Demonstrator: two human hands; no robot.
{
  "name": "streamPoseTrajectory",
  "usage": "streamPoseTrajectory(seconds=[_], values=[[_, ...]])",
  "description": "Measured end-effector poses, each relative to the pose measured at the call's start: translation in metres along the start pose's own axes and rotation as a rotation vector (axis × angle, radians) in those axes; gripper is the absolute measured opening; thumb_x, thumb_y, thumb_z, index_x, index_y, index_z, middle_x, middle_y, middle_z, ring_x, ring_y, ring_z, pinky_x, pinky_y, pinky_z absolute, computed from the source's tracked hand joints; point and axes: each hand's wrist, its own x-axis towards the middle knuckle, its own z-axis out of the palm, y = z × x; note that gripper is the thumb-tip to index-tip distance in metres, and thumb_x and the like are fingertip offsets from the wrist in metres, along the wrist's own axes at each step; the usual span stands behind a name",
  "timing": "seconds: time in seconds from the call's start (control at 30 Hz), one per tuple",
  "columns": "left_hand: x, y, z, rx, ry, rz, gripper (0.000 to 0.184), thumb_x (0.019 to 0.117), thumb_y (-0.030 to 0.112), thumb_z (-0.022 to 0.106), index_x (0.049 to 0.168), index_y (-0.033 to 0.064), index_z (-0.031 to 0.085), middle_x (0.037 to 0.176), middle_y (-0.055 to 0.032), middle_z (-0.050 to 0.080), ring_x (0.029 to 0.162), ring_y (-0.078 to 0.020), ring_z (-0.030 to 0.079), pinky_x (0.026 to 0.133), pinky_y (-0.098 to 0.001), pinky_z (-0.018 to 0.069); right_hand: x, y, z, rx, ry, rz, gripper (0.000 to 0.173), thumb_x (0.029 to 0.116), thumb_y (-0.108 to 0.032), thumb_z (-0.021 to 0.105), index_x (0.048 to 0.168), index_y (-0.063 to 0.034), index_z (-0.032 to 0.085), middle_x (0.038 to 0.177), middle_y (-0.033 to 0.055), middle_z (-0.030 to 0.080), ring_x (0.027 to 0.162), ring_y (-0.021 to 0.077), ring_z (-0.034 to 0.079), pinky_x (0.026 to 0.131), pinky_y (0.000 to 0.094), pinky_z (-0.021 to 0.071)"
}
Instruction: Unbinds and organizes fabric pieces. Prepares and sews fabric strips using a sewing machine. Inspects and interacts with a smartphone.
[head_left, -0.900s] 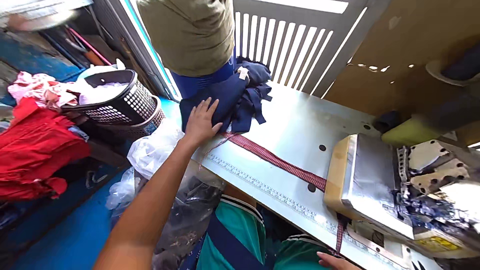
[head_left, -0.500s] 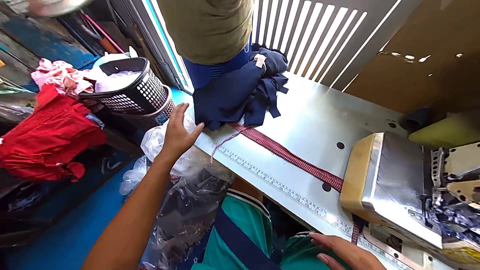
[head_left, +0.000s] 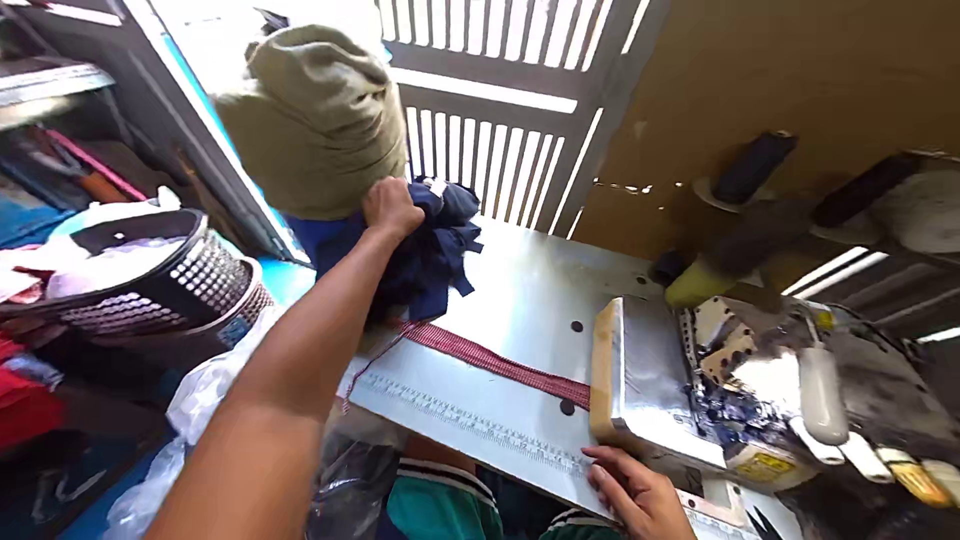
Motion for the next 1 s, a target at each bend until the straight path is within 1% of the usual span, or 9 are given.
streamPoseTrajectory(seconds=[0.17, 0.33, 0.47, 0.57, 0.67, 0.73, 0.8, 0.93, 1.0], values=[[-0.009, 0.039, -0.083, -0.053, 0.27, 0.406, 0.045, 0.0753, 0.002, 0.072, 0.12, -0.0007, 0.067, 0.12, -0.0284, 0.064, 0.118, -0.0502, 0.058, 0.098, -0.0699, 0.0438, 0.002, 0.009, 0.01, -0.091, 0.071, -0.098, 0.025, 0.1019, -0.02, 0.059, 0.118, -0.0089, 0.075, 0.088, -0.0005, 0.076, 0.07, 0.0033, 0.068, 0.065, 0.0235, 0.0596], [-0.067, 0.034, -0.151, -0.012, 0.317, 0.909, 0.028, 0.0878, 0.007, 0.059, 0.114, 0.0017, 0.068, 0.108, -0.0252, 0.063, 0.11, -0.0488, 0.056, 0.092, -0.0626, 0.0446, 0.004, 0.008, 0.01, -0.141, 0.071, -0.154, 0.025, 0.1014, -0.022, 0.06, 0.118, -0.0091, 0.075, 0.093, 0.0008, 0.076, 0.078, 0.0041, 0.07, 0.074, 0.0242, 0.0604], [-0.115, 0.029, -0.174, -0.063, 0.306, 1.031, 0.02, 0.0917, 0.007, 0.057, 0.103, -0.0004, 0.072, 0.102, -0.0229, 0.065, 0.107, -0.0415, 0.058, 0.095, -0.052, 0.0434, 0.01, -0.027, 0.025, -0.297, 0.243, -0.362, 0.041, 0.0984, -0.037, 0.067, 0.132, -0.0129, 0.068, 0.128, 0.0118, 0.067, 0.113, 0.0156, 0.066, 0.091, 0.0291, 0.0578], [-0.13, 0.036, -0.165, -0.136, 0.156, 1.117, 0.016, 0.0908, 0.012, 0.059, 0.094, 0.0046, 0.073, 0.097, -0.0141, 0.07, 0.105, -0.0322, 0.064, 0.099, -0.0498, 0.0477, 0.021, -0.053, 0.042, -0.353, 0.335, -0.463, 0.074, 0.0912, -0.065, 0.065, 0.147, -0.0191, 0.052, 0.155, 0.0152, 0.048, 0.146, 0.0267, 0.043, 0.118, 0.0428, 0.0415], [-0.132, 0.043, -0.126, -0.189, -0.057, 1.21, 0.015, 0.0877, 0.007, 0.06, 0.091, 0.0103, 0.074, 0.097, -0.0064, 0.072, 0.104, -0.0263, 0.066, 0.098, -0.0474, 0.0521, 0.03, -0.052, 0.072, -0.416, 0.251, -0.4, 0.107, 0.0802, -0.078, 0.066, 0.153, -0.0031, 0.044, 0.15, 0.0215, 0.052, 0.142, 0.0371, 0.048, 0.117, 0.059, 0.0386], [-0.125, 0.048, -0.096, -0.183, -0.127, 1.256, 0.018, 0.0851, 0.001, 0.06, 0.091, 0.0119, 0.073, 0.099, -0.0052, 0.072, 0.107, -0.0268, 0.066, 0.099, -0.0479, 0.0515, 0.029, -0.051, 0.092, -0.443, 0.172, -0.301, 0.1, 0.0741, -0.057, 0.081, 0.15, -0.0003, 0.048, 0.124, 0.0143, 0.07, 0.114, 0.0316, 0.068, 0.1, 0.0583, 0.0519], [-0.119, 0.053, -0.068, -0.172, -0.089, 1.237, 0.02, 0.0885, -0.001, 0.059, 0.093, 0.012, 0.074, 0.107, -0.006, 0.073, 0.116, -0.028, 0.065, 0.108, -0.0504, 0.0469, 0.022, -0.067, 0.101, -0.31, 0.123, -0.216, 0.085, 0.0726, -0.031, 0.083, 0.147, -0.0025, 0.052, 0.105, 0.009, 0.076, 0.089, 0.0235, 0.074, 0.077, 0.049, 0.0612], [-0.137, 0.05, -0.02, -0.277, -0.018, 0.829, 0.041, 0.0966, 0.003, 0.061, 0.137, 0.0086, 0.064, 0.146, -0.0118, 0.058, 0.137, -0.0306, 0.052, 0.113, -0.0514, 0.0437, -0.011, -0.102, 0.113, 0.257, 0.056, 0.016, 0.072, 0.0964, -0.014, 0.068, 0.155, 0.0067, 0.032, 0.145, 0.018, 0.057, 0.128, 0.0131, 0.06, 0.107, 0.0345, 0.0522], [-0.172, 0.045, -0.005, -0.32, -0.106, 0.55, 0.041, 0.1024, 0.017, 0.06, 0.143, 0.0101, 0.059, 0.14, -0.0102, 0.061, 0.128, -0.0275, 0.06, 0.106, -0.0524, 0.0507, -0.024, -0.093, 0.124, 0.346, 0.025, 0.102, 0.069, 0.1038, -0.014, 0.057, 0.158, 0.0092, 0.021, 0.155, 0.0226, 0.045, 0.139, 0.0157, 0.052, 0.115, 0.0354, 0.0449]])
